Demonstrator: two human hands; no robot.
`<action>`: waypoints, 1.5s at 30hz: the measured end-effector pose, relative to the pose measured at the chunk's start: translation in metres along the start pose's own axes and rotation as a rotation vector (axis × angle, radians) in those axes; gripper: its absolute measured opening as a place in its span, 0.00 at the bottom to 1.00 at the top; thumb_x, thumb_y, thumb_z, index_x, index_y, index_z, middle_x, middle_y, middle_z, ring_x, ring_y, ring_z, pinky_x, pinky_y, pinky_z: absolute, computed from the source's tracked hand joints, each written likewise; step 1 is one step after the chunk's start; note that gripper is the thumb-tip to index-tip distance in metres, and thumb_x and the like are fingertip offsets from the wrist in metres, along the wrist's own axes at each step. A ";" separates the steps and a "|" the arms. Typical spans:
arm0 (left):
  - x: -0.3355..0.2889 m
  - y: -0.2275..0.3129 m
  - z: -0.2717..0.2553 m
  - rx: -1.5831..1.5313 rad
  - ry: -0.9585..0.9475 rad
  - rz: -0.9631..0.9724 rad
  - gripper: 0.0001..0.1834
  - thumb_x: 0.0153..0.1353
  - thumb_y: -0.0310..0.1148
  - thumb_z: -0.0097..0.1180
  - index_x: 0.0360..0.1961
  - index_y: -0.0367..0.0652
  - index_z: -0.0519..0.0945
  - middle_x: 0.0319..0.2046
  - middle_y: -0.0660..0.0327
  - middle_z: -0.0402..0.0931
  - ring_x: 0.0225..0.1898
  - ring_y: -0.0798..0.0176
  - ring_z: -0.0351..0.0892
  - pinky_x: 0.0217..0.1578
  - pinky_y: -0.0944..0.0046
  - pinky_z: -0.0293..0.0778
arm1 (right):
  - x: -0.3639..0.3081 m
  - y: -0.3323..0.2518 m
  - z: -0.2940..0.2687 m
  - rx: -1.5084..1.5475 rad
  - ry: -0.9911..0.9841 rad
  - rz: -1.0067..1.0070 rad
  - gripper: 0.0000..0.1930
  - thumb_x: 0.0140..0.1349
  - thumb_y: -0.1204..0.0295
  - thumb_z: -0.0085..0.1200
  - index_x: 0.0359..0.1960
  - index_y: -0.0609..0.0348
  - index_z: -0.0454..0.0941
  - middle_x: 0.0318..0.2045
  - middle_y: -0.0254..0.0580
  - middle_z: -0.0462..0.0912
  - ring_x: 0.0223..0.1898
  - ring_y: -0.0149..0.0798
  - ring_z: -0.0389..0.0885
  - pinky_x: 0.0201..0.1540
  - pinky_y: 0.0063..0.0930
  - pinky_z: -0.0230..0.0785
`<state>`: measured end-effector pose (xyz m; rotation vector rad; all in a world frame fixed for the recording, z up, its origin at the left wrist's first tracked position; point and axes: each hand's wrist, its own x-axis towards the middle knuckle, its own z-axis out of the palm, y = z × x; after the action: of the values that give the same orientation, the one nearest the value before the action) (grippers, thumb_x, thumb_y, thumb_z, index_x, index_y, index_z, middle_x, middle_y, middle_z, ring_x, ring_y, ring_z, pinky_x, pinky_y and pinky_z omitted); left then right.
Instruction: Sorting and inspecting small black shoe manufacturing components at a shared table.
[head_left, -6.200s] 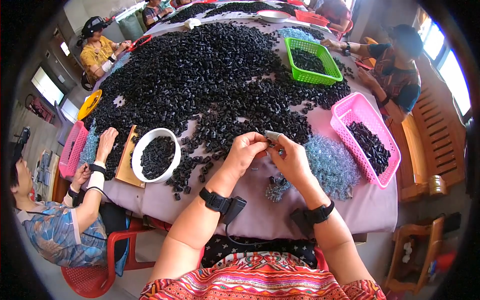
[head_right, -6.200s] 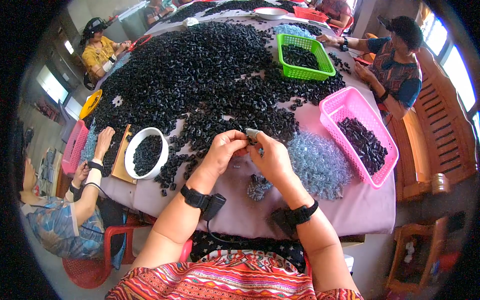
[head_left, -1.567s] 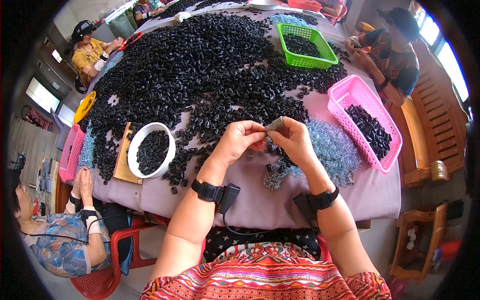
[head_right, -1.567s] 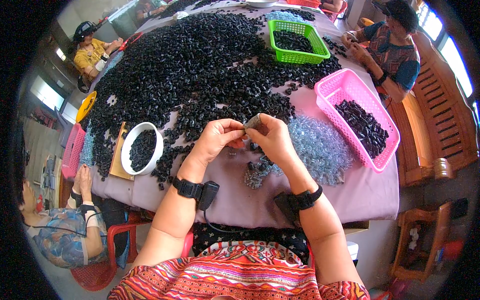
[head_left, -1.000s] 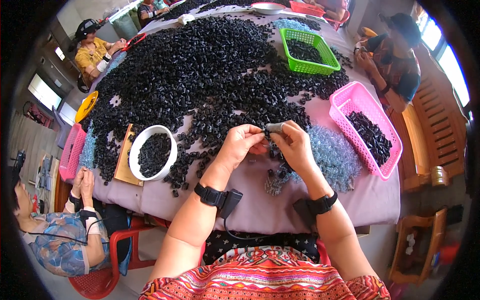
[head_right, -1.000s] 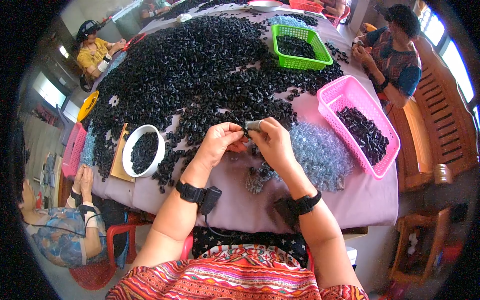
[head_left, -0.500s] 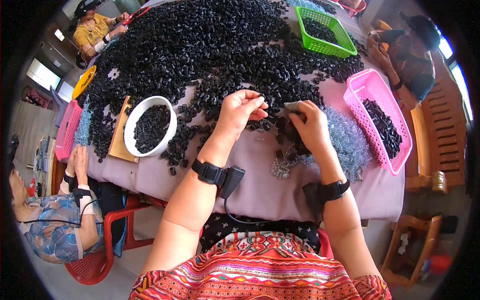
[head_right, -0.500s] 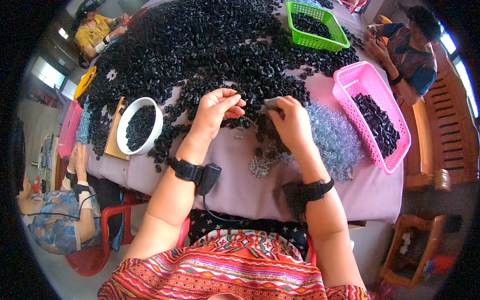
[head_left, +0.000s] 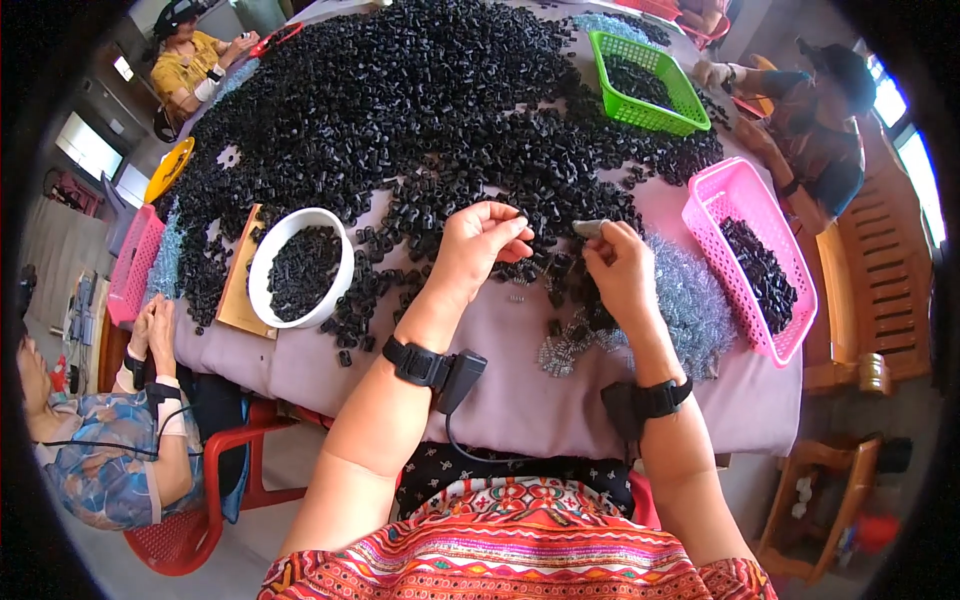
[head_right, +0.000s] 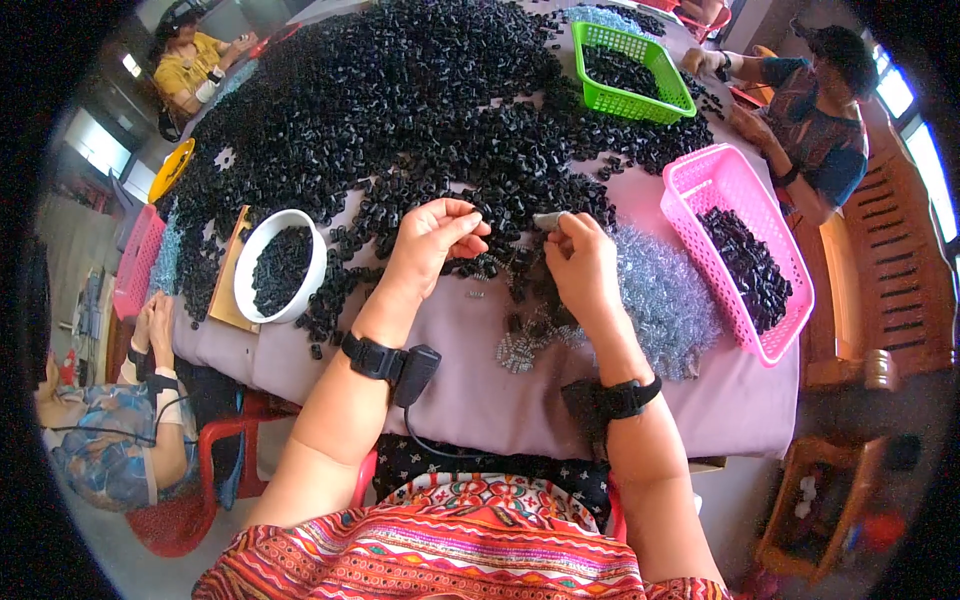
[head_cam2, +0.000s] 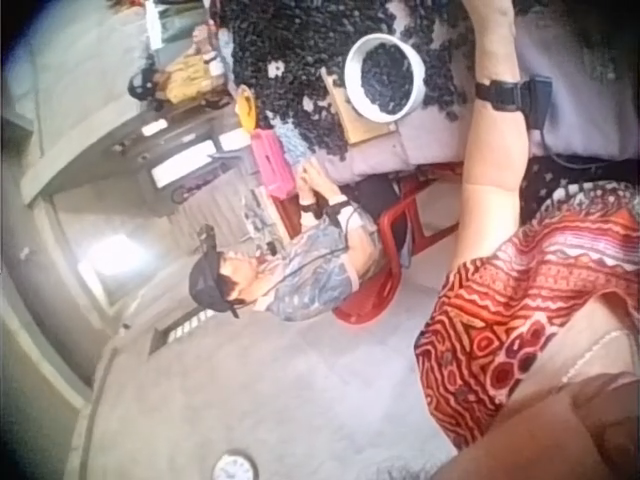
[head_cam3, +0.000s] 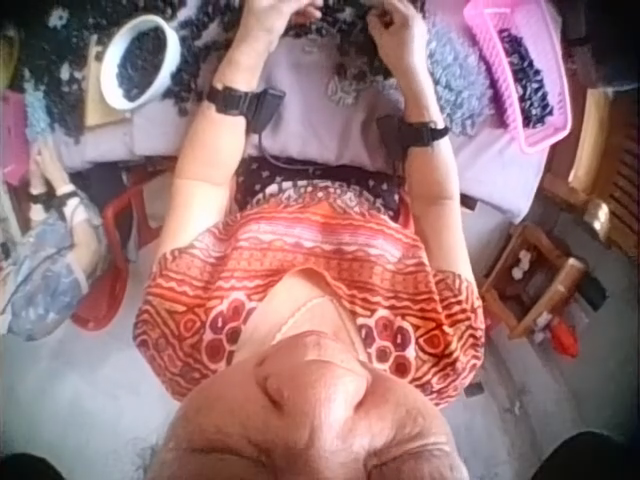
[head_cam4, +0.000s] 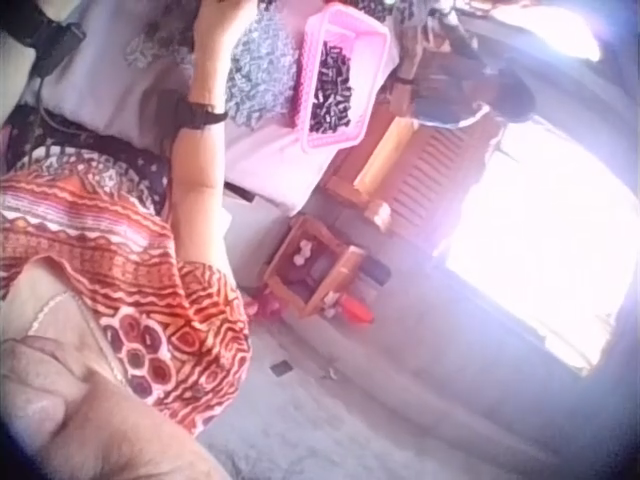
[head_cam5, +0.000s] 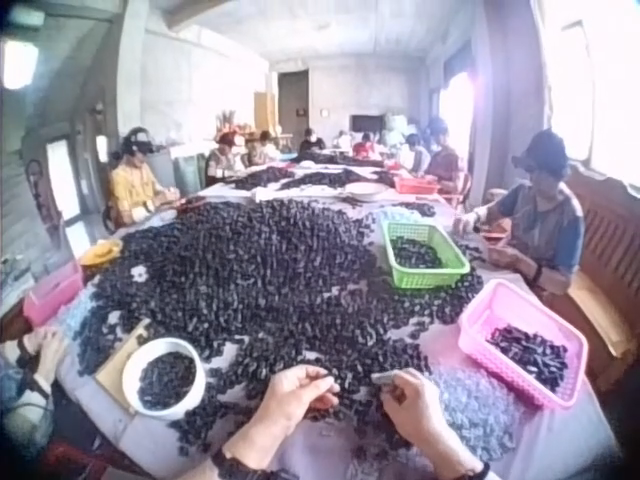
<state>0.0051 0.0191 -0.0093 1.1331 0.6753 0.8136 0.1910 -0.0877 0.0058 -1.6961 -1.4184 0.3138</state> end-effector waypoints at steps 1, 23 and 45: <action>0.000 0.000 0.000 0.000 -0.002 0.005 0.08 0.64 0.31 0.59 0.41 0.38 0.78 0.31 0.58 0.83 0.27 0.68 0.83 0.30 0.71 0.79 | -0.001 -0.003 -0.001 -0.002 0.003 -0.004 0.11 0.53 0.82 0.58 0.39 0.62 0.80 0.32 0.42 0.76 0.30 0.38 0.79 0.35 0.27 0.72; 0.000 -0.001 0.002 0.067 -0.018 -0.019 0.09 0.64 0.30 0.59 0.43 0.39 0.77 0.33 0.59 0.83 0.28 0.70 0.82 0.31 0.71 0.79 | -0.007 -0.004 0.003 -0.404 -0.157 -0.218 0.09 0.53 0.77 0.58 0.36 0.58 0.76 0.32 0.45 0.76 0.39 0.53 0.79 0.41 0.44 0.73; 0.000 0.000 0.001 0.094 -0.028 -0.003 0.08 0.65 0.31 0.58 0.42 0.39 0.77 0.34 0.58 0.83 0.29 0.69 0.83 0.31 0.72 0.79 | -0.008 -0.008 0.001 -0.338 -0.198 -0.238 0.12 0.52 0.79 0.58 0.39 0.60 0.76 0.33 0.48 0.76 0.40 0.55 0.78 0.43 0.45 0.72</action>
<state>0.0063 0.0187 -0.0094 1.2257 0.6979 0.7688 0.1823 -0.0948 0.0088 -1.7727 -1.8868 0.1143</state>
